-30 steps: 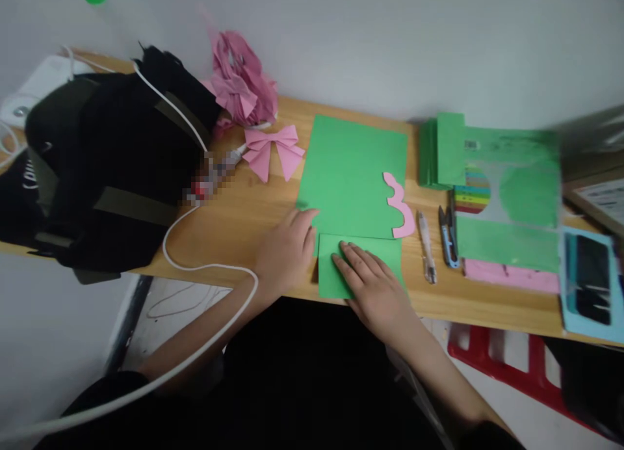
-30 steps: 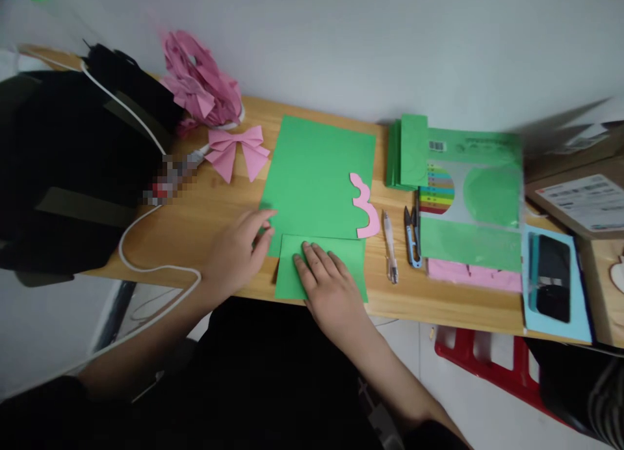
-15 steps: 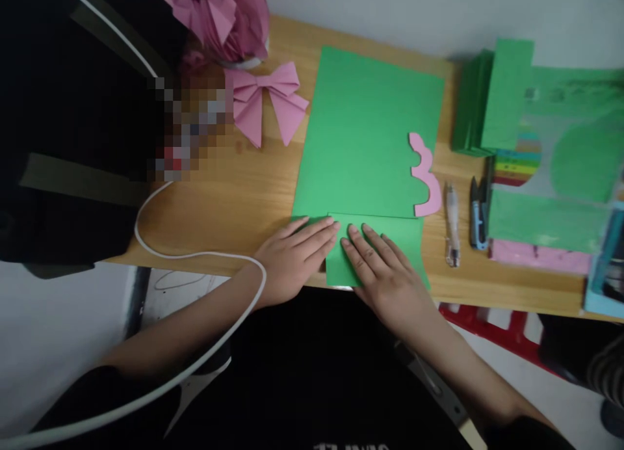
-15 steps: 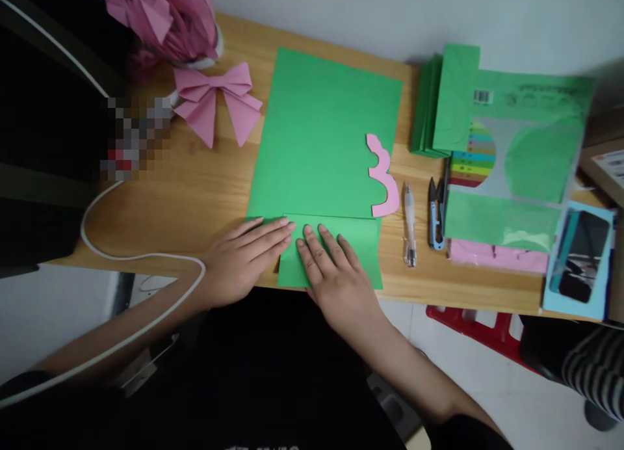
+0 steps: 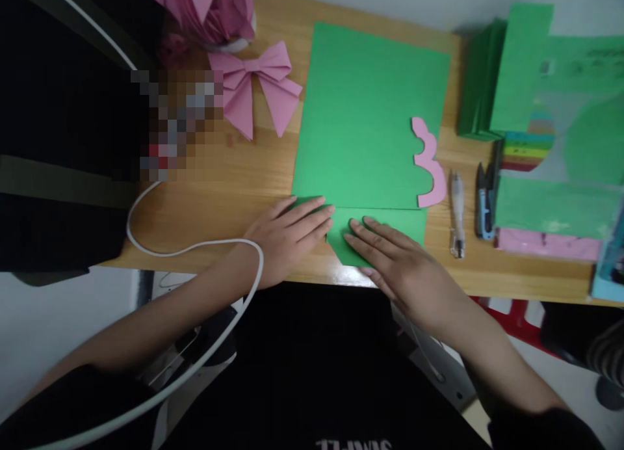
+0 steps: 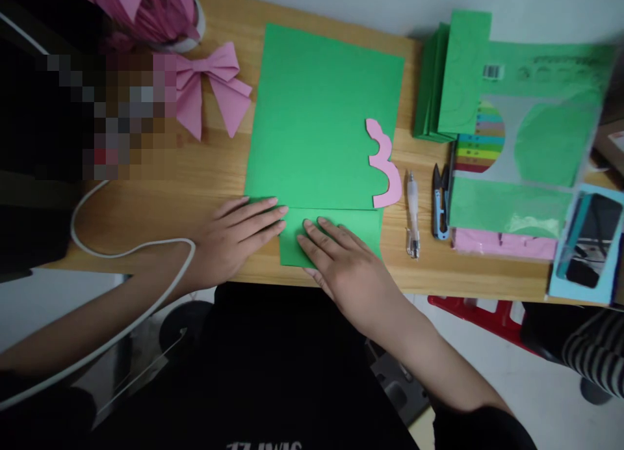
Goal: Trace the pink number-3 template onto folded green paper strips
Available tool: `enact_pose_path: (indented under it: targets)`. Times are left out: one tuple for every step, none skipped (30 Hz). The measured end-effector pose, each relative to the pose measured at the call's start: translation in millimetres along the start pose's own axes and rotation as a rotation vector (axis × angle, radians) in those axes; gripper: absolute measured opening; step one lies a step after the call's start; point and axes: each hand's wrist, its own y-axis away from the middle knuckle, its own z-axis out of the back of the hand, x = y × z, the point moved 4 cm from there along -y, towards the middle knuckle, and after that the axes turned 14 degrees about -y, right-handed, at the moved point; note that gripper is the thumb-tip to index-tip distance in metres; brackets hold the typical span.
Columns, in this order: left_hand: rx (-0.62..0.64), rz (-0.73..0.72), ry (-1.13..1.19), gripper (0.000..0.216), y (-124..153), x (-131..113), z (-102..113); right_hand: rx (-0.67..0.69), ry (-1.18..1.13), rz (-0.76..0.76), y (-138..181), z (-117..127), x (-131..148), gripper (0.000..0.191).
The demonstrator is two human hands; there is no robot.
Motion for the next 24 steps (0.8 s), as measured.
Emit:
enact_pose_path:
  targets:
    - [0.012,-0.025,0.013,0.040,-0.2,2.3,0.8,0.015,-0.039,-0.014,0.1,1.2,-0.8,0.044]
    - [0.028,-0.049,0.029,0.040,0.2,4.7,1.5,0.032,-0.073,-0.028,0.1,2.1,-1.3,0.044]
    - [0.046,-0.070,0.045,0.041,0.9,7.1,2.1,0.045,-0.099,-0.038,0.0,3.0,-1.3,0.045]
    - [0.064,-0.087,0.060,0.043,1.7,9.4,2.5,0.058,-0.116,-0.046,-0.1,3.7,-1.1,0.045]
    - [0.082,-0.101,0.075,0.044,2.7,11.5,2.8,0.072,-0.126,-0.054,-0.2,4.1,-0.7,0.046]
    - [0.098,-0.112,0.089,0.045,3.5,13.4,2.8,0.085,-0.133,-0.063,-0.3,4.3,-0.4,0.047]
    - [0.114,-0.123,0.102,0.046,4.3,14.8,2.4,0.097,-0.138,-0.070,-0.2,4.2,-0.1,0.047]
    - [0.129,-0.133,0.116,0.048,5.0,15.8,1.8,0.109,-0.144,-0.073,0.0,3.8,0.2,0.047]
    - [0.136,-0.143,0.130,0.050,5.6,16.4,1.3,0.123,-0.150,-0.072,0.3,3.0,0.6,0.047]
    - [0.133,-0.153,0.144,0.053,6.1,16.5,1.1,0.130,-0.153,-0.068,0.7,2.2,0.9,0.046]
    - [0.130,-0.160,0.157,0.057,6.5,16.3,1.0,0.128,-0.151,-0.061,1.1,1.6,1.2,0.046]
    - [0.131,-0.163,0.170,0.060,6.8,15.9,1.2,0.123,-0.142,-0.054,1.5,1.0,1.5,0.045]
    - [0.137,-0.162,0.184,0.061,7.1,15.5,1.7,0.115,-0.128,-0.050,1.8,0.3,1.7,0.045]
    - [0.152,-0.157,0.202,0.062,7.4,15.2,2.4,0.107,-0.111,-0.048,2.1,-0.5,1.7,0.045]
    - [0.174,-0.151,0.223,0.062,7.6,14.8,3.3,0.096,-0.092,-0.047,2.4,-1.5,1.8,0.046]
    - [0.196,-0.143,0.244,0.062,7.7,14.5,4.5,0.088,-0.074,-0.044,2.6,-2.9,2.0,0.046]
    - [0.209,-0.137,0.267,0.061,7.7,14.2,6.1,0.081,-0.055,-0.037,3.0,-4.7,2.4,0.047]
    - [0.211,-0.131,0.291,0.059,7.4,13.9,8.0,0.066,-0.034,-0.027,3.4,-6.9,2.9,0.051]
    - [0.207,-0.121,0.310,0.055,6.9,13.6,9.9,0.046,-0.011,-0.017,4.0,-9.6,3.6,0.056]
    - [0.198,-0.105,0.322,0.049,6.2,13.3,11.3,0.022,0.015,-0.010,4.6,-12.7,4.2,0.063]
    - [0.183,-0.083,0.330,0.043,5.3,13.0,12.4,-0.005,0.041,-0.007,5.4,-16.3,4.8,0.067]
    - [0.165,-0.056,0.335,0.038,4.2,12.7,13.0,-0.032,0.066,-0.008,6.2,-20.1,5.3,0.069]
    - [0.143,-0.027,0.334,0.034,3.0,12.3,13.2,-0.063,0.085,-0.011,6.9,-23.9,5.8,0.069]
    - [0.119,0.003,0.327,0.032,1.7,11.7,12.9,-0.095,0.096,-0.016,7.5,-27.5,6.1,0.067]
